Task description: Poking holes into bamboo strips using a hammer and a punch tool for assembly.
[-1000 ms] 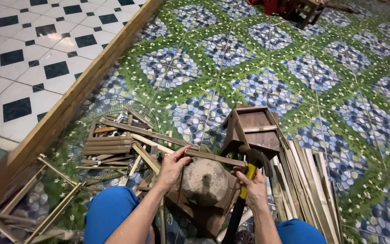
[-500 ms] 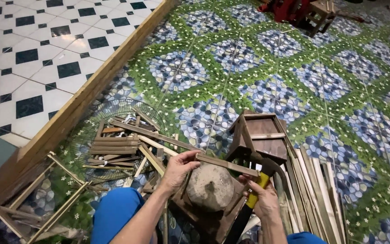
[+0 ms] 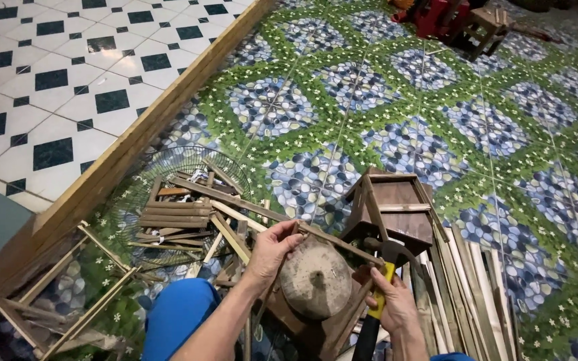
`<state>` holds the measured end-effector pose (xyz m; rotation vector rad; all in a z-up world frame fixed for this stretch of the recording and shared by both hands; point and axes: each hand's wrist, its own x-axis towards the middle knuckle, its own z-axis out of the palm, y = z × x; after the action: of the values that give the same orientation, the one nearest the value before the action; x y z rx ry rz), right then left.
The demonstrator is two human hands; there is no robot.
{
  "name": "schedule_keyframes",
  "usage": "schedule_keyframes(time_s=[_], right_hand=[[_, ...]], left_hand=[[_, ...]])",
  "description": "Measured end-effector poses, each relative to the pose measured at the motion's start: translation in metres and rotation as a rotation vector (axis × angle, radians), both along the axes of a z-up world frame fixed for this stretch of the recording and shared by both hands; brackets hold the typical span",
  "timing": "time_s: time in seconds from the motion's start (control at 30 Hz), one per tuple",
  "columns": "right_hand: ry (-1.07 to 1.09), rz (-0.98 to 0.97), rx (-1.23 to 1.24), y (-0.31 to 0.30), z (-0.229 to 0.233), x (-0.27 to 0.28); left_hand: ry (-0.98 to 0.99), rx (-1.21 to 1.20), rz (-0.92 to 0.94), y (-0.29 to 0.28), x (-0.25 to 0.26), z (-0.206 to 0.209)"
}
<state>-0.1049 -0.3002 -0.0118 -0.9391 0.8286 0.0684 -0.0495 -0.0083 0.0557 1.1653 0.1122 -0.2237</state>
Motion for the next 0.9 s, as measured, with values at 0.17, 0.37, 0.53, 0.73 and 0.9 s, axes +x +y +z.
schedule_keyframes(time_s=[0.17,0.37,0.53,0.73,0.9], right_hand=[[0.024,0.047,-0.020,0.003,0.007,0.002],[-0.022,0.015,0.049,-0.002,-0.002,0.003],[-0.102,-0.010,0.088,-0.008,-0.023,0.006],[-0.007,-0.048,0.017,0.002,-0.001,0.003],[-0.015,-0.035,0.000,0.005,-0.011,0.004]], left_hand=[[0.047,-0.051,-0.012,0.002,-0.001,-0.001],[0.090,-0.152,-0.012,0.001,0.012,-0.020],[0.144,-0.135,-0.069,0.006,0.014,-0.013],[0.105,0.112,-0.010,0.001,0.010,-0.006],[0.090,0.153,0.004,-0.001,0.006,0.000]])
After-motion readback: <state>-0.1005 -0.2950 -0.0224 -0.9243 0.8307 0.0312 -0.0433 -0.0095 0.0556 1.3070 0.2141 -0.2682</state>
